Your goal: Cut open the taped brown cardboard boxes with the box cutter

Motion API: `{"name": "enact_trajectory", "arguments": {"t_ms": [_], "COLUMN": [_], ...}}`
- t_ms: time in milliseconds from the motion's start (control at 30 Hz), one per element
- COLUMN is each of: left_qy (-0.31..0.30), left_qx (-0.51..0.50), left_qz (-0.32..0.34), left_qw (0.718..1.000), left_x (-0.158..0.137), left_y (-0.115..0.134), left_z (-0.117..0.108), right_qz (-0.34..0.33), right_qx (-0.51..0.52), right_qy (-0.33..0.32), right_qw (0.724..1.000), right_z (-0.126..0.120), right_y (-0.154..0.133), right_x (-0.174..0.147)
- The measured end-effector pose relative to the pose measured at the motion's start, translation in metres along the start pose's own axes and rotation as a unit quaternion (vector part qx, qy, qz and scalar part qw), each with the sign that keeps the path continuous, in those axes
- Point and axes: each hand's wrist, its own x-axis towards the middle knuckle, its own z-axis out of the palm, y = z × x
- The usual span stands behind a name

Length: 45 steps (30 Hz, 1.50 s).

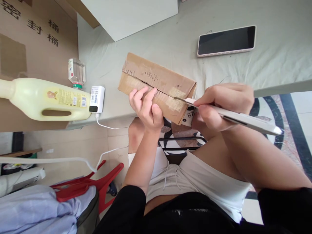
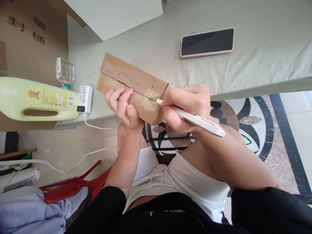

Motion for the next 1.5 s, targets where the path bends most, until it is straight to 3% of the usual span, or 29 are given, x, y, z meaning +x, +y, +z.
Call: {"name": "enact_trajectory", "arguments": {"t_ms": [233, 533, 700, 1000, 1333, 1500], "left_qy": [-0.021, -0.006, 0.016, -0.02, 0.024, 0.032], "left_qx": [-0.015, -0.037, -0.053, -0.044, -0.066, -0.059], "left_qz": [-0.03, -0.009, 0.011, -0.026, 0.023, 0.067], "left_qw": [0.999, 0.999, 0.998, 0.998, 0.997, 0.995], "left_x": [-0.001, 0.003, 0.002, 0.0, 0.002, 0.005], "left_y": [-0.001, 0.0, 0.001, 0.003, 0.001, -0.002], "left_z": [0.001, 0.001, 0.001, -0.002, 0.0, 0.0], "right_qz": [0.042, 0.134, 0.182, 0.086, 0.106, 0.042], "right_qx": [0.016, 0.08, 0.113, 0.048, 0.019, -0.028], "right_qy": [0.009, 0.011, 0.05, -0.043, -0.09, -0.066], "right_qw": [0.999, 0.988, 0.976, 0.994, 0.99, 0.997], "right_z": [-0.006, -0.004, -0.004, -0.001, 0.002, 0.001], "right_y": [0.001, 0.005, 0.006, -0.002, -0.003, -0.005], "right_x": [-0.003, -0.009, -0.012, -0.004, -0.001, -0.002]}}
